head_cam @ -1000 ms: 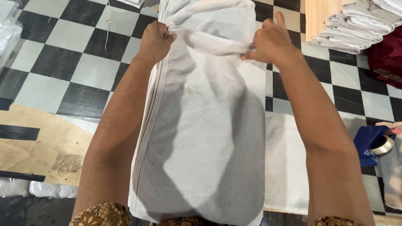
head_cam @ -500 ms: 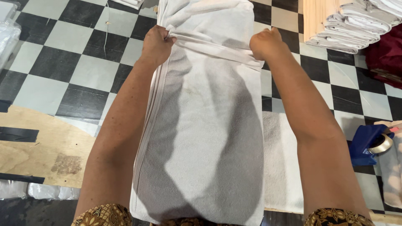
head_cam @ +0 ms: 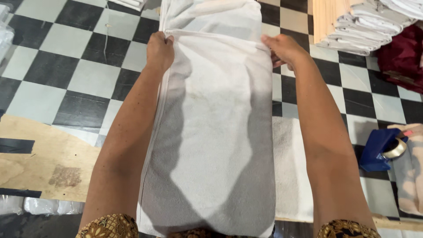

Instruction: The person folds multiple white towels on a wooden table. They smooth each towel, fold it in half lengthwise, and then fold it into thirds to create a compact stack. The folded towels are placed in a neat pile on the table.

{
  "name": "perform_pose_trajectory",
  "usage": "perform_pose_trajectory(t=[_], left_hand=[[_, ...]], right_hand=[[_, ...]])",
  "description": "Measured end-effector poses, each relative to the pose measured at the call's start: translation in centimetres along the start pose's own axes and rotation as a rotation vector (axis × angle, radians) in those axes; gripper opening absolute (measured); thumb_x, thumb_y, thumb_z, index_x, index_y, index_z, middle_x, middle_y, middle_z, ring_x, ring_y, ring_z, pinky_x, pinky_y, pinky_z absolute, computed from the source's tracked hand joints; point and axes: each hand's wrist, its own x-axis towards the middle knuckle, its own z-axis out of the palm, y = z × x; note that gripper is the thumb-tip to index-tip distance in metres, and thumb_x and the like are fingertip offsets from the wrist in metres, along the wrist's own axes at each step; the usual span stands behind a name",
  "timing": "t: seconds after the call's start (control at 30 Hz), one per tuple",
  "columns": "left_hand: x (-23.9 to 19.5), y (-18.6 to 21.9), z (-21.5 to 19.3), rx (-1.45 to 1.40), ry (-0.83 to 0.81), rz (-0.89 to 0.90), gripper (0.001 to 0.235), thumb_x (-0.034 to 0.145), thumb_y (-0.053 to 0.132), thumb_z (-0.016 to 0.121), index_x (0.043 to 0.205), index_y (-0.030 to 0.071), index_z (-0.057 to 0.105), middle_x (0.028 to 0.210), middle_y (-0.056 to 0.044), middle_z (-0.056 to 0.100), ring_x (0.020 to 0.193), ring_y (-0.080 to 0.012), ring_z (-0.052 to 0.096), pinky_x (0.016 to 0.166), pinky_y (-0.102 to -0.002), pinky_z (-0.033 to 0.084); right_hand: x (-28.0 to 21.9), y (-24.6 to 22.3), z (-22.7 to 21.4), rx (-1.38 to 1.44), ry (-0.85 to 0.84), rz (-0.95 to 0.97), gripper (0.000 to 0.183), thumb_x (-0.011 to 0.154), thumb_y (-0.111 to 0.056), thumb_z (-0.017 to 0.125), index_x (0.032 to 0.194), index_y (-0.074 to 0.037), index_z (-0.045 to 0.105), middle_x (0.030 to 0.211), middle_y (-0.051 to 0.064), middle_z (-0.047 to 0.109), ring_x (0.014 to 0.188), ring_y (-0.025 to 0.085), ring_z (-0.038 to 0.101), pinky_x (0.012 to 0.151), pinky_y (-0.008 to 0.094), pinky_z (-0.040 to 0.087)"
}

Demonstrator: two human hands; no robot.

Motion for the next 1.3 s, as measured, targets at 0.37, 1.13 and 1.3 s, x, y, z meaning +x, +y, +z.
perform_pose_trajectory(t=[0.37, 1.13, 1.3], left_hand=[[-0.6, 3.3, -2.3, 0.150, 0.192, 0.178, 0.024, 0.110, 0.023, 0.056, 0.108, -0.001, 0.056, 0.120, -0.024, 0.061, 0.097, -0.0432, 0.065, 0.083, -0.049, 0.053], [-11.0, 4.7, -3.4, 0.724, -0.328, 0.369, 0.073, 0.105, 0.048, 0.038, 0.158, 0.000, 0.028, 0.167, -0.020, 0.020, 0.152, -0.0435, 0.012, 0.119, -0.064, 0.009], [-21.0, 5.3, -7.7, 0.683, -0.511, 0.442, 0.084, 0.098, 0.056, 0.041, 0.154, -0.004, 0.026, 0.164, -0.022, 0.017, 0.152, -0.0395, 0.009, 0.119, -0.063, 0.007]], right_hand=[[-2.4, -0.3, 0.3, -0.089, 0.008, -0.360, 0.036, 0.085, -0.026, 0.089, 0.110, -0.010, 0.069, 0.093, 0.006, 0.071, 0.082, 0.017, 0.064, 0.074, 0.032, 0.053], [-9.1, 0.1, 10.7, -0.665, 0.191, -0.459, 0.081, 0.105, -0.060, 0.033, 0.162, -0.006, 0.014, 0.170, 0.015, 0.007, 0.157, 0.031, 0.002, 0.123, 0.057, 0.001], [-23.3, 2.1, 14.3, -0.841, -0.106, -0.689, 0.076, 0.098, -0.057, 0.035, 0.161, -0.015, 0.026, 0.169, 0.011, 0.012, 0.156, 0.029, 0.003, 0.124, 0.051, 0.001]])
